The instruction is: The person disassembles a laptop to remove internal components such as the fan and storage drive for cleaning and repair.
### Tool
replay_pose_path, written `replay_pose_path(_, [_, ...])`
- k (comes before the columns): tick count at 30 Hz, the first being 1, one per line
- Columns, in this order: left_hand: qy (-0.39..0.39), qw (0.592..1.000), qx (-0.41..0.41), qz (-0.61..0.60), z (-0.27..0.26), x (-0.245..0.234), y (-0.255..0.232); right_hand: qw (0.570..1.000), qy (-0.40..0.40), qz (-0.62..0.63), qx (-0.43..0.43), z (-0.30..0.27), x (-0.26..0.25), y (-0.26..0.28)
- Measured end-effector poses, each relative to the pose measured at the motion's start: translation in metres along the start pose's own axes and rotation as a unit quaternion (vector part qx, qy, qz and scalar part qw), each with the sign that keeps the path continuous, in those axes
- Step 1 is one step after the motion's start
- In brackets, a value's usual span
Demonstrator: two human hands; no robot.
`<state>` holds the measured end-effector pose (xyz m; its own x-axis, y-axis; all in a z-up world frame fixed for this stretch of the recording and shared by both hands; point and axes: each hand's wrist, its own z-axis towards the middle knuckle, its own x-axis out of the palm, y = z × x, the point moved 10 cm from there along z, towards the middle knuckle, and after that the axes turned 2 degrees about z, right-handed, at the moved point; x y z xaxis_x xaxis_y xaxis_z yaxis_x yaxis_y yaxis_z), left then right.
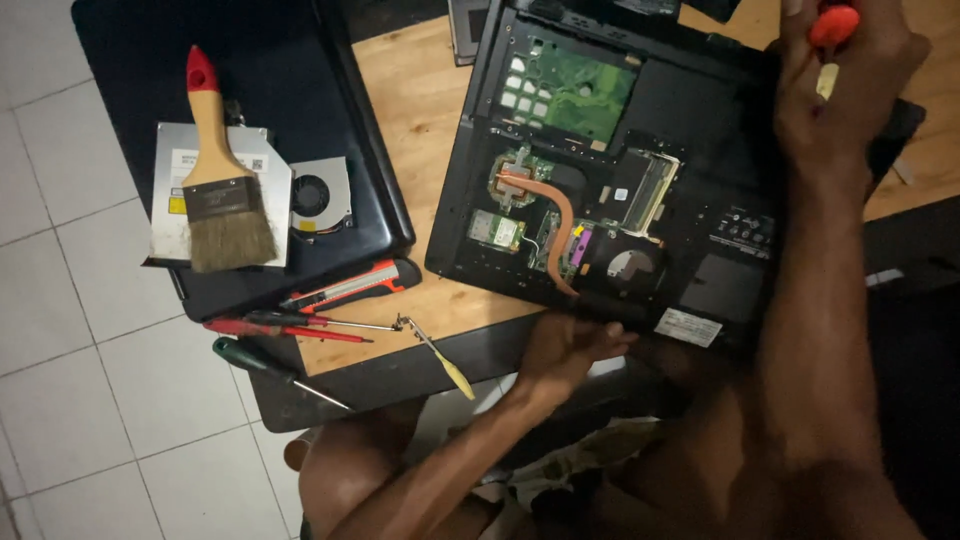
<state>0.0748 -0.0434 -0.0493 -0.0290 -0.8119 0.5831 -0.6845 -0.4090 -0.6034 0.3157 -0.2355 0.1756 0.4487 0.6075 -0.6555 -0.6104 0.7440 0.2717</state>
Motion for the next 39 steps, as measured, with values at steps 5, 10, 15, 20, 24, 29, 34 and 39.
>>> replay_pose_path(5, [-0.038,0.998,-0.031,0.029,0.002,0.005,-0.003,0.999,0.011,0.037,-0.001,0.010,-0.013,0.011])
replay_pose_path(10, [-0.022,0.999,-0.013,-0.042,0.007,0.006,0.004,0.999,0.010,-0.047,0.015,0.016,-0.007,0.020])
replay_pose_path(15, [-0.026,0.999,-0.015,-0.035,0.009,0.008,0.000,0.999,-0.010,-0.020,0.025,0.026,-0.012,0.028])
replay_pose_path(20, [-0.046,0.999,-0.019,-0.014,0.002,0.007,-0.007,0.999,-0.014,-0.046,-0.002,0.020,0.000,0.015])
replay_pose_path(24, [-0.041,0.997,-0.018,-0.055,0.014,0.002,0.015,0.994,-0.007,-0.104,0.034,0.021,0.005,0.015])
replay_pose_path(29, [-0.031,0.999,-0.001,-0.038,0.012,0.009,0.004,0.998,0.024,0.033,0.050,0.022,0.020,0.003])
replay_pose_path(34, [-0.042,0.999,-0.010,-0.034,0.004,0.015,-0.014,0.993,0.069,0.061,0.079,0.011,0.036,0.001])
replay_pose_path(39, [-0.059,0.998,-0.016,0.007,-0.008,0.023,-0.036,0.981,0.104,0.040,0.158,-0.001,0.052,-0.012])
